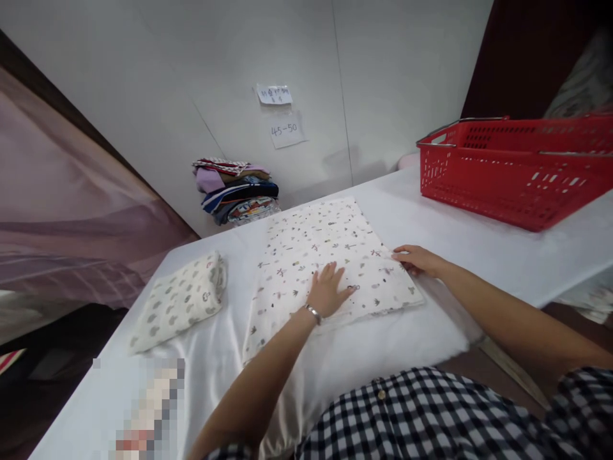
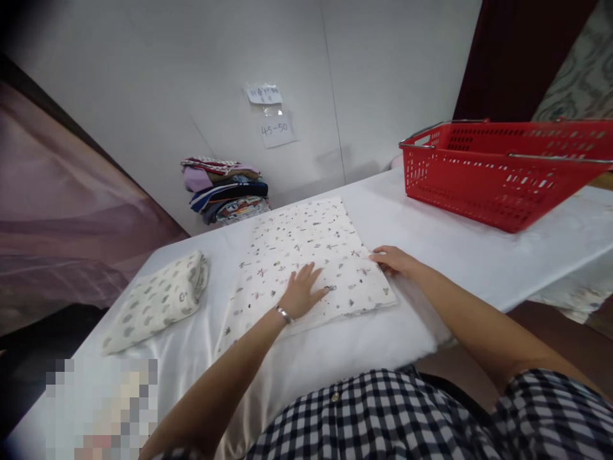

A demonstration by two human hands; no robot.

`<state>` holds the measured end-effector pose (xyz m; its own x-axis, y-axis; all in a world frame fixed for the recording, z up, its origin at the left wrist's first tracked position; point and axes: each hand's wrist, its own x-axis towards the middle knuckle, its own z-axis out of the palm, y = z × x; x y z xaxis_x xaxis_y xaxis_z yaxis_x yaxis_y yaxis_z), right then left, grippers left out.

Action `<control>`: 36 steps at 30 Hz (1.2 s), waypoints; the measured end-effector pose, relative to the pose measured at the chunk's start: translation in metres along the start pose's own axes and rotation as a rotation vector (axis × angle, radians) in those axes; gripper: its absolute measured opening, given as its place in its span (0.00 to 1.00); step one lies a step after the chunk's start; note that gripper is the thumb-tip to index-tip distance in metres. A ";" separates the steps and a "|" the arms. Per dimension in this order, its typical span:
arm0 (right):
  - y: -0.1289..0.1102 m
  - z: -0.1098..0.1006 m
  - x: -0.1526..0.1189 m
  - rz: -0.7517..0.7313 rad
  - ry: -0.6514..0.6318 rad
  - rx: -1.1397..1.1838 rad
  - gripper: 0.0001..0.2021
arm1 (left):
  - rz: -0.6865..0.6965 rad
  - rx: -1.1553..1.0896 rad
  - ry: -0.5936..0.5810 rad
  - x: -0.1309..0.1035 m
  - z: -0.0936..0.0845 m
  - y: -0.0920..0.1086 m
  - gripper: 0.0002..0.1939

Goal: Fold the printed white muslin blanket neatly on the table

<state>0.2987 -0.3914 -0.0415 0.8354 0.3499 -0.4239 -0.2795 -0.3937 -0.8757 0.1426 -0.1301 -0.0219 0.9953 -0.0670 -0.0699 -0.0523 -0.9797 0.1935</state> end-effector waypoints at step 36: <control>0.029 0.004 -0.042 -0.068 -0.003 -0.149 0.28 | 0.324 -0.029 -0.080 0.036 0.032 0.063 0.33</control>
<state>0.2532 -0.4142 -0.0500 0.8486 0.3823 -0.3656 -0.1486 -0.4910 -0.8584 0.1727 -0.2000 -0.0441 0.9178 -0.3897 -0.0764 -0.3614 -0.8994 0.2460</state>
